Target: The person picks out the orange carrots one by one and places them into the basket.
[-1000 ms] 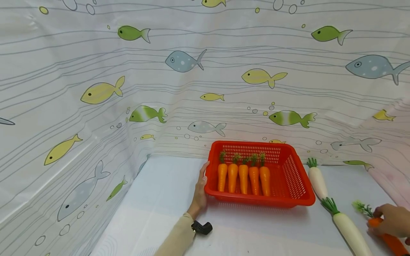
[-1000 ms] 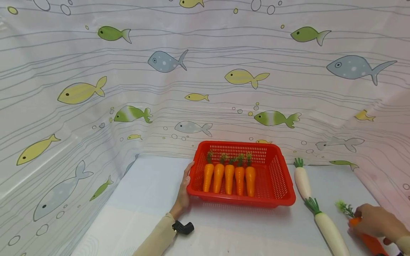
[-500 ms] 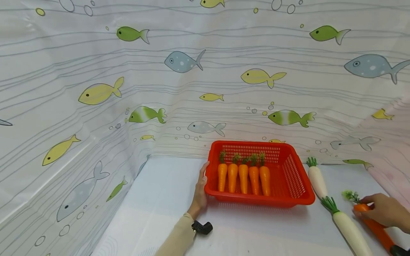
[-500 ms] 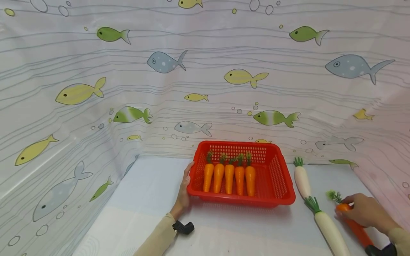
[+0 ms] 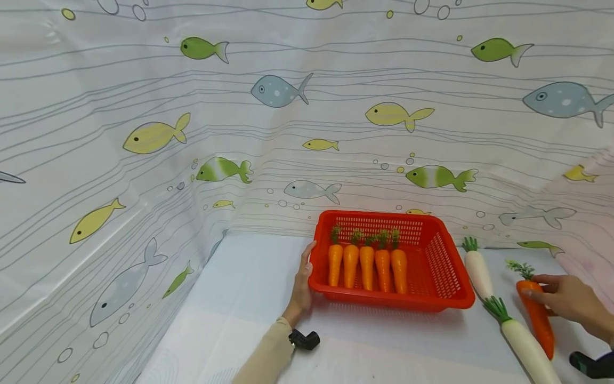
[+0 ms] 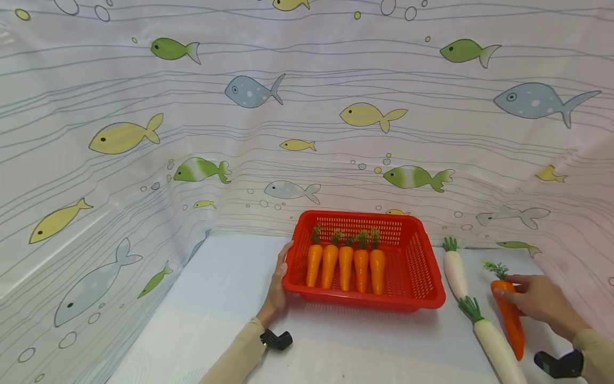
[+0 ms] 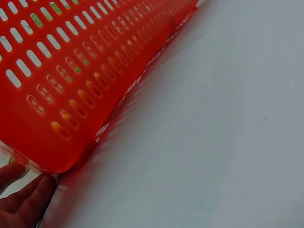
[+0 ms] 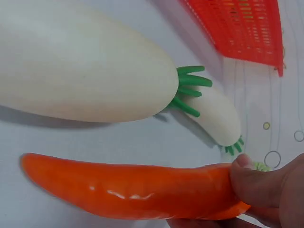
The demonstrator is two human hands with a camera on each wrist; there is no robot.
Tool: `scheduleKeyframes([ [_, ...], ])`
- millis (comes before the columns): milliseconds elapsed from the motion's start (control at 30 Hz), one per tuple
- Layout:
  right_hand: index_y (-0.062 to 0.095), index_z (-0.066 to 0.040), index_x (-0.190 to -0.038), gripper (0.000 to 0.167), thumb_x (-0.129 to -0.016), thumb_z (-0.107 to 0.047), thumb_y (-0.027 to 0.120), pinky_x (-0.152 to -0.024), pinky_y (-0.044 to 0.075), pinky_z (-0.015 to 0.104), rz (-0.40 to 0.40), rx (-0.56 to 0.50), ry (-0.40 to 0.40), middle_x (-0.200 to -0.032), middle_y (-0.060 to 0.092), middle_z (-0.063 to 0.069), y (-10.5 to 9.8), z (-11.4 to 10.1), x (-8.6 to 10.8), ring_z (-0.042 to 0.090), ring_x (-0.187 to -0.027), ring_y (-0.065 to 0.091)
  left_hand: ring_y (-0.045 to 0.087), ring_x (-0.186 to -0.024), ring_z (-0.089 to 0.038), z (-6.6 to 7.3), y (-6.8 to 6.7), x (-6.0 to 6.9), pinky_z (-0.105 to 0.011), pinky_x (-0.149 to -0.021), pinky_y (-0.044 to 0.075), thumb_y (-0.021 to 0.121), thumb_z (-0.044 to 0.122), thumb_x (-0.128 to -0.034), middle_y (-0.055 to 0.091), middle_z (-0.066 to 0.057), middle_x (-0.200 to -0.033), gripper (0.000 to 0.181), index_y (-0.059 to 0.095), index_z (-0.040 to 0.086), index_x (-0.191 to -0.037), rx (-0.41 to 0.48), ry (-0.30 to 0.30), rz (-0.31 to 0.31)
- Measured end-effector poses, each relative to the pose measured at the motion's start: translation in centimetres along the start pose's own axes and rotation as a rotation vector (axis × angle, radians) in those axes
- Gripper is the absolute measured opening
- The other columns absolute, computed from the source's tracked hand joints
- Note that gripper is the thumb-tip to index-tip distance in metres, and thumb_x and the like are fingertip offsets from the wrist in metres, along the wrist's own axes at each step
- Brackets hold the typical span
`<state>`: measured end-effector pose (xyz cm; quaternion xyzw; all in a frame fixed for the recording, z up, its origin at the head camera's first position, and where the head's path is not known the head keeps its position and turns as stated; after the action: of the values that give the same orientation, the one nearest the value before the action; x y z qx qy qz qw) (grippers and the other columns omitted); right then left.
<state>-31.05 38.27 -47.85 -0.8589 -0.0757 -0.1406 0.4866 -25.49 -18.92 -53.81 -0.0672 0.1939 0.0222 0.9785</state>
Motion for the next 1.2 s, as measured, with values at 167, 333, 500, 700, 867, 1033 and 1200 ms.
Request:
scheduleKeyframes([
  [167, 0.039, 0.030, -0.137, 0.075, -0.094, -0.018, 0.077, -0.072, 0.066, 0.042, 0.053, -0.003, -0.077, -0.112, 0.059, 0.047, -0.6, -1.3, -0.3, 0.028, -0.080, 0.065, 0.030, -0.160, -0.028, -0.1, 0.0, 0.0, -0.060, -0.128, 0.026, 0.021, 0.031, -0.1083, 0.024, 0.002, -0.177, 0.061, 0.025, 0.030, -0.169, -0.011, -0.002, 0.003],
  [333, 0.039, 0.031, -0.137, 0.076, -0.093, -0.019, 0.078, -0.072, 0.066, 0.044, 0.080, -0.002, -0.136, -0.113, 0.061, 0.047, -1.8, -3.0, -0.3, 0.029, -0.080, 0.068, 0.030, -0.160, -0.030, -0.2, 0.0, -0.1, -0.062, -0.128, 0.026, 0.020, 0.032, -0.1085, 0.024, 0.001, -0.177, 0.061, 0.024, 0.029, -0.169, -0.023, 0.002, -0.001],
  [500, 0.040, 0.030, -0.137, 0.080, -0.093, -0.023, 0.081, -0.072, 0.066, 0.046, 0.091, -0.003, -0.179, -0.118, 0.059, 0.049, -3.0, -4.7, -0.3, 0.029, -0.080, 0.070, 0.031, -0.160, -0.032, -0.2, -0.1, 0.0, -0.062, -0.127, 0.027, 0.020, 0.033, -0.1082, 0.024, 0.000, -0.177, 0.061, 0.024, 0.029, -0.169, -0.026, 0.005, -0.001],
  [700, 0.037, 0.029, -0.141, 0.085, -0.094, -0.027, 0.080, -0.077, 0.066, 0.048, 0.050, -0.021, -0.186, -0.126, 0.053, 0.051, -3.6, -6.4, -0.1, 0.030, -0.084, 0.071, 0.030, -0.160, -0.029, 0.0, -0.1, 0.1, -0.060, -0.128, 0.028, 0.023, 0.032, -0.1077, 0.024, 0.001, -0.177, 0.061, 0.024, 0.029, -0.169, -0.034, 0.004, 0.004],
  [867, 0.035, 0.029, -0.144, 0.087, -0.098, -0.033, 0.076, -0.083, 0.065, 0.053, 0.006, -0.067, -0.211, -0.130, 0.054, 0.049, -3.7, -7.8, 0.1, 0.032, -0.089, 0.075, 0.030, -0.160, -0.028, -0.1, 0.0, 0.1, -0.060, -0.128, 0.027, 0.022, 0.032, -0.1080, 0.024, 0.001, -0.177, 0.061, 0.024, 0.029, -0.169, -0.041, 0.004, -0.001],
  [1033, 0.034, 0.029, -0.146, 0.077, -0.103, -0.025, 0.068, -0.085, 0.065, 0.054, -0.010, -0.124, -0.281, -0.126, 0.064, 0.043, -4.0, -9.8, 0.3, 0.035, -0.092, 0.078, 0.031, -0.160, -0.030, 0.0, 0.0, 0.1, -0.062, -0.128, 0.027, 0.020, 0.033, -0.1085, 0.024, 0.000, -0.177, 0.061, 0.023, 0.028, -0.169, -0.038, 0.014, -0.001],
  [1200, 0.032, 0.027, -0.149, 0.073, -0.107, -0.024, 0.062, -0.086, 0.065, 0.052, -0.016, -0.167, -0.334, -0.132, 0.063, 0.042, -4.5, -11.4, 0.5, 0.035, -0.097, 0.078, 0.031, -0.160, -0.028, 0.1, 0.0, 0.2, -0.060, -0.128, 0.027, 0.022, 0.033, -0.1082, 0.024, 0.001, -0.177, 0.061, 0.024, 0.029, -0.169, -0.034, 0.006, 0.003],
])
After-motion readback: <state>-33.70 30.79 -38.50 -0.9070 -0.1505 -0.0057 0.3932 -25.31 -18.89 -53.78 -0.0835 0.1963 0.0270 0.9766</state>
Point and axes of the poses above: each hand's wrist, its own x-axis away from the middle knuckle, its own y-axis out of the palm, z = x × y, the point moved 2 cm from there along -x, towards the middle knuckle
